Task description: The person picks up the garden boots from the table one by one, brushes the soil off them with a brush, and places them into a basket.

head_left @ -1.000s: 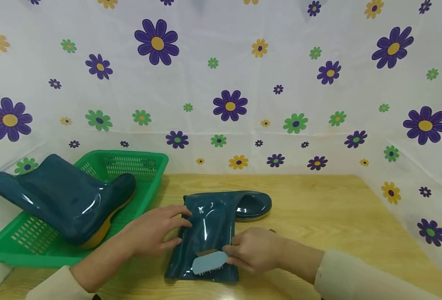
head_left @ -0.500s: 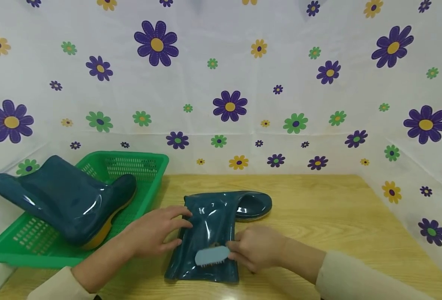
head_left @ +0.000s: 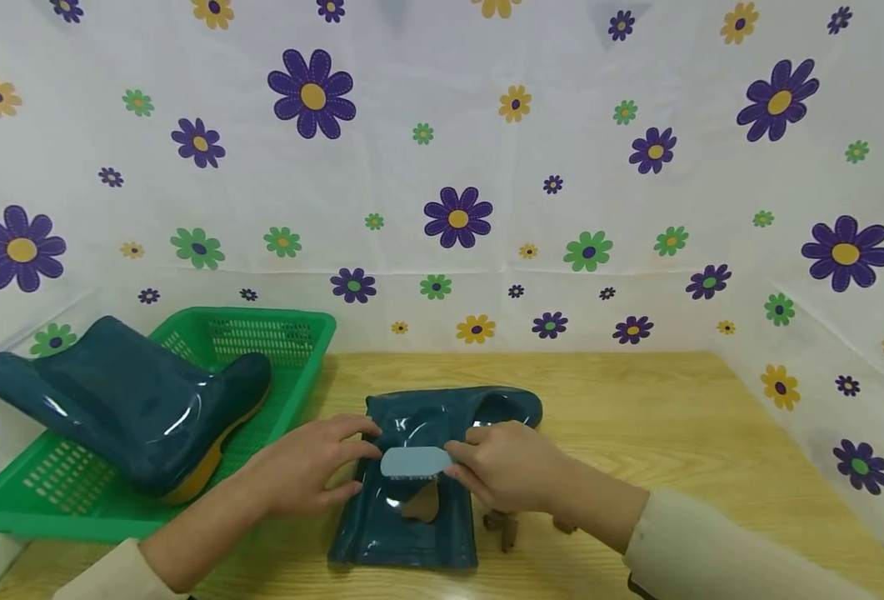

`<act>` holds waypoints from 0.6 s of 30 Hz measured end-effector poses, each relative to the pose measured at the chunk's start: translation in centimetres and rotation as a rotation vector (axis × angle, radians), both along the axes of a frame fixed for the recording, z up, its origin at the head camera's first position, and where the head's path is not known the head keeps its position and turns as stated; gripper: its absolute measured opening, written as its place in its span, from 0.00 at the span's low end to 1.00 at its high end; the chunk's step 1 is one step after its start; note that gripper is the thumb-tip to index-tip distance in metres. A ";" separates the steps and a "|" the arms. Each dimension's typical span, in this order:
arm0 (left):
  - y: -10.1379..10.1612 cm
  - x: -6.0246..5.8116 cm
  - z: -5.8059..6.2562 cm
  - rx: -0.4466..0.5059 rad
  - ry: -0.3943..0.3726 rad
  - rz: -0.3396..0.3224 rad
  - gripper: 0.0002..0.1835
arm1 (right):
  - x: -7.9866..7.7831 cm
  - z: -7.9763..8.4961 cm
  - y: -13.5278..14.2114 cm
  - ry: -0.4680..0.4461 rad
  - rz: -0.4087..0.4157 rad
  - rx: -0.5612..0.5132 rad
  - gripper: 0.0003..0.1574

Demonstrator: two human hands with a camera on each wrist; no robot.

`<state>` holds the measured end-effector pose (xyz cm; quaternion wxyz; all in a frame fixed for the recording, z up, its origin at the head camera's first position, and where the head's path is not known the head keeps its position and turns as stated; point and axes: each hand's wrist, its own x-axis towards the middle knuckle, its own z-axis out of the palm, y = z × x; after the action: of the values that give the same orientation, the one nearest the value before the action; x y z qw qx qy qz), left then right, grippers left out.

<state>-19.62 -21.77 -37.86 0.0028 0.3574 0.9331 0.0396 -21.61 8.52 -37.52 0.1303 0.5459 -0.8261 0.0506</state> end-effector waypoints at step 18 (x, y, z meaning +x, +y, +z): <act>-0.3 0.3 -0.1 -0.017 0.029 -0.016 0.19 | 0.7 2.7 3.1 -0.484 0.262 0.221 0.13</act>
<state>-19.37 -22.05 -37.92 -0.0073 0.3655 0.9304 0.0265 -20.91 11.60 -34.85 -0.1385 0.6309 -0.7561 0.1053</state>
